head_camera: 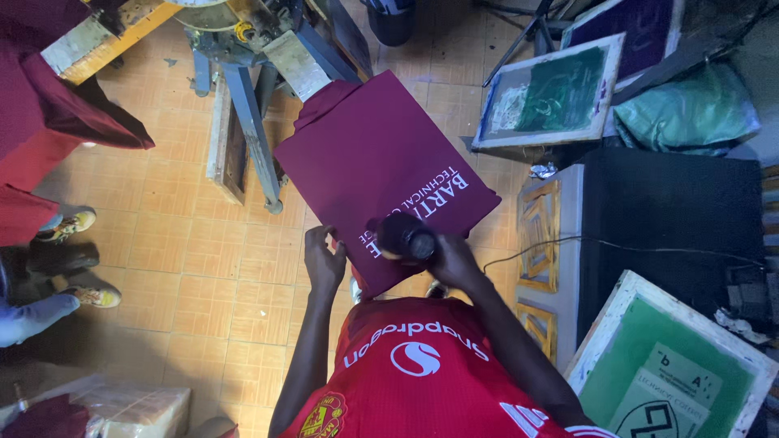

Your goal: The person uses a handheld heat gun to apply heat to a maroon t-shirt with a white logo. The person repeatedly moves the heat gun over the printed area, lifts the shirt to check the back, and continues heating the front.

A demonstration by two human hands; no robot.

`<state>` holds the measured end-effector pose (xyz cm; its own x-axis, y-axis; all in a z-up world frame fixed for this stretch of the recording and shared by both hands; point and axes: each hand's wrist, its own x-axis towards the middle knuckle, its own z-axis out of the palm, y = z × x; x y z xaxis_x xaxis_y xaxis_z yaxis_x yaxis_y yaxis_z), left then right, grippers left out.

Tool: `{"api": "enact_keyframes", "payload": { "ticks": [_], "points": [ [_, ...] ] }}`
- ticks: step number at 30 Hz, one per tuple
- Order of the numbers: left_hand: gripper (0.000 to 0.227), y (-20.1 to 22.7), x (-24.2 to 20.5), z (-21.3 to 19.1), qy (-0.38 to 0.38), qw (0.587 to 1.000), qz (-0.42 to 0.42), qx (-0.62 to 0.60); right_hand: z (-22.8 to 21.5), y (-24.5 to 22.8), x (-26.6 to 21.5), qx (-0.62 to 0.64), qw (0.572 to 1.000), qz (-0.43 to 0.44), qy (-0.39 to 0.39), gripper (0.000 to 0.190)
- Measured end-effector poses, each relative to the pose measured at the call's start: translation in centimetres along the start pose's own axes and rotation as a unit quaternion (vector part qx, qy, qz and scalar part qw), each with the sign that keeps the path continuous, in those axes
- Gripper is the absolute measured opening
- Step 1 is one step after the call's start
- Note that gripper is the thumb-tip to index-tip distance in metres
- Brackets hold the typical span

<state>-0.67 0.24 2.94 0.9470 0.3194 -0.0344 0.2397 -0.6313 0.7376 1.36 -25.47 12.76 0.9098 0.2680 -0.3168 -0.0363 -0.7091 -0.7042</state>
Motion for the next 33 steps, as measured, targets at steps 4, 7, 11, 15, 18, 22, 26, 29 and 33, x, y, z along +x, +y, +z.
{"api": "enact_keyframes", "payload": {
  "ticks": [4, 7, 11, 15, 18, 22, 26, 29, 33],
  "points": [
    [0.043, -0.8, -0.2, 0.1, -0.004, 0.998, 0.052, 0.036, -0.7, 4.8, 1.8, -0.009, 0.999, 0.007, 0.044, 0.025],
    [0.044, -0.8, -0.1, -0.4, -0.017, 0.997, 0.051, 0.052, -2.2, 8.7, 3.3, -0.034, 0.994, 0.045, 0.097, 0.021],
    [0.045, -0.4, 0.2, -1.3, -0.056, 0.995, 0.062, 0.056, -6.7, 5.9, 2.0, -0.035, 0.974, 0.163, 0.156, 0.031],
    [0.044, -0.5, 0.9, -1.6, -0.077, 0.99, 0.096, 0.074, -8.4, 5.6, 0.8, -0.028, 0.96, 0.229, 0.159, 0.045],
    [0.038, -0.5, 1.1, -1.3, -0.059, 0.988, 0.116, 0.079, -8.6, 2.6, -1.3, -0.009, 0.957, 0.262, 0.123, 0.044],
    [0.044, -0.3, 1.3, -1.4, -0.059, 0.988, 0.12, 0.077, -6.3, 3.3, -2.7, 0.021, 0.978, 0.152, 0.14, 0.037],
    [0.045, -0.6, 0.9, -1.3, -0.053, 0.992, 0.098, 0.067, -4.3, 0.4, -3.9, 0.007, 0.989, 0.13, 0.073, 0.034],
    [0.044, -1.1, 0.6, -1.0, -0.04, 0.992, 0.102, 0.054, -1.3, 1.6, -3.9, 0.018, 0.996, 0.073, 0.044, 0.03],
    [0.04, -0.8, 0.2, -1.0, 0.013, 0.992, 0.117, 0.039, 1.8, 1.4, -3.4, -0.017, 1.0, -0.005, -0.001, 0.03]
  ]
}}
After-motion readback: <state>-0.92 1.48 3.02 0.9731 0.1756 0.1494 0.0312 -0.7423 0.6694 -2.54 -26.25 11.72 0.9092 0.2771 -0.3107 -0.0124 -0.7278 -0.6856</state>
